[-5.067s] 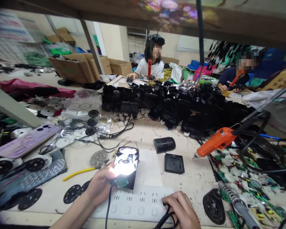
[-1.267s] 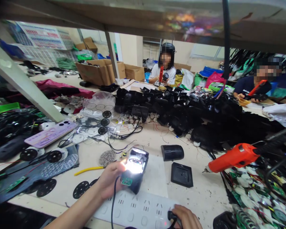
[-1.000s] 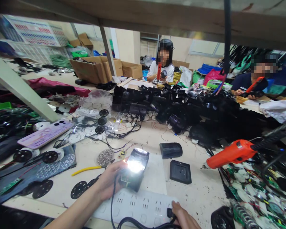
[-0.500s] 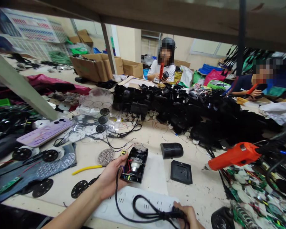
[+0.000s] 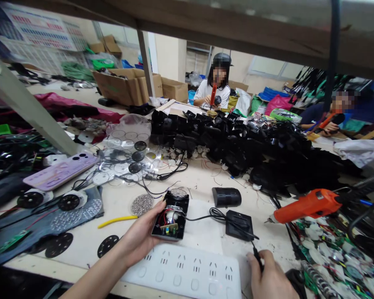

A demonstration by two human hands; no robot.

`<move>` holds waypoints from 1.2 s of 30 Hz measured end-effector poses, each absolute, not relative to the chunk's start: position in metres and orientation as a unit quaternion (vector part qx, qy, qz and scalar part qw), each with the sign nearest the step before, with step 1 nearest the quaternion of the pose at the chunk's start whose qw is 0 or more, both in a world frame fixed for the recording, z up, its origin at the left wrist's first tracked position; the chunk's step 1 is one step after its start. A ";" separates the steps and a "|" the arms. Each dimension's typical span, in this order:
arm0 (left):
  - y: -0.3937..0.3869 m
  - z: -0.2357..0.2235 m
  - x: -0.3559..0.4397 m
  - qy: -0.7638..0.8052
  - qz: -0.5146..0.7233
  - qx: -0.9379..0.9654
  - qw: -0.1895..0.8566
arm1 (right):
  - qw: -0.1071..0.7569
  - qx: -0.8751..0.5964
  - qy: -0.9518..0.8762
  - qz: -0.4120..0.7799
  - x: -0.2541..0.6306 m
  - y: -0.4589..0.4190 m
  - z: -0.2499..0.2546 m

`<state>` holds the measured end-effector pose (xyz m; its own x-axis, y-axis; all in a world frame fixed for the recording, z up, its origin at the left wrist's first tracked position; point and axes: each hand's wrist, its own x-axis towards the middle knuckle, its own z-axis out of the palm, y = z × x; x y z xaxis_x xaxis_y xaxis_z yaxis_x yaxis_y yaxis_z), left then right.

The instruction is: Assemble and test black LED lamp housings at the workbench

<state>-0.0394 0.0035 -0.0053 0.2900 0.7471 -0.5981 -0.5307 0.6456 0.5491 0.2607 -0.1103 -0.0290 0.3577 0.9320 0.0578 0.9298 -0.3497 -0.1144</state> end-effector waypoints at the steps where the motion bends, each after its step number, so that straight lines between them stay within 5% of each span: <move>1: 0.002 -0.006 -0.040 0.444 0.397 0.123 0.794 | 0.064 -0.811 -0.579 -0.053 0.256 -0.108 -0.023; 4: -0.002 -0.007 -0.039 0.458 0.390 0.118 0.790 | 0.083 -0.759 -0.611 -0.210 0.233 -0.096 0.000; 7: -0.005 -0.007 -0.037 0.458 0.402 0.106 0.786 | 0.132 -0.737 -0.622 -0.229 0.205 -0.078 0.022; 13: -0.007 -0.007 -0.035 0.435 0.413 0.114 0.792 | 0.314 -0.572 -0.757 -0.018 0.162 -0.047 0.034; 28: -0.002 -0.013 -0.032 0.442 0.459 0.090 0.765 | 0.189 -0.525 -0.811 0.174 0.139 -0.046 0.011; 36: -0.006 0.000 -0.023 0.435 0.386 0.109 0.806 | 0.336 -0.522 -0.771 0.141 0.145 -0.033 0.019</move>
<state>-0.0229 -0.0057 0.0002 0.3230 0.7171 -0.6177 -0.5280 0.6782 0.5112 0.1446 -0.0327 0.0192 -0.2284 0.8999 0.3716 0.7101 0.4151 -0.5687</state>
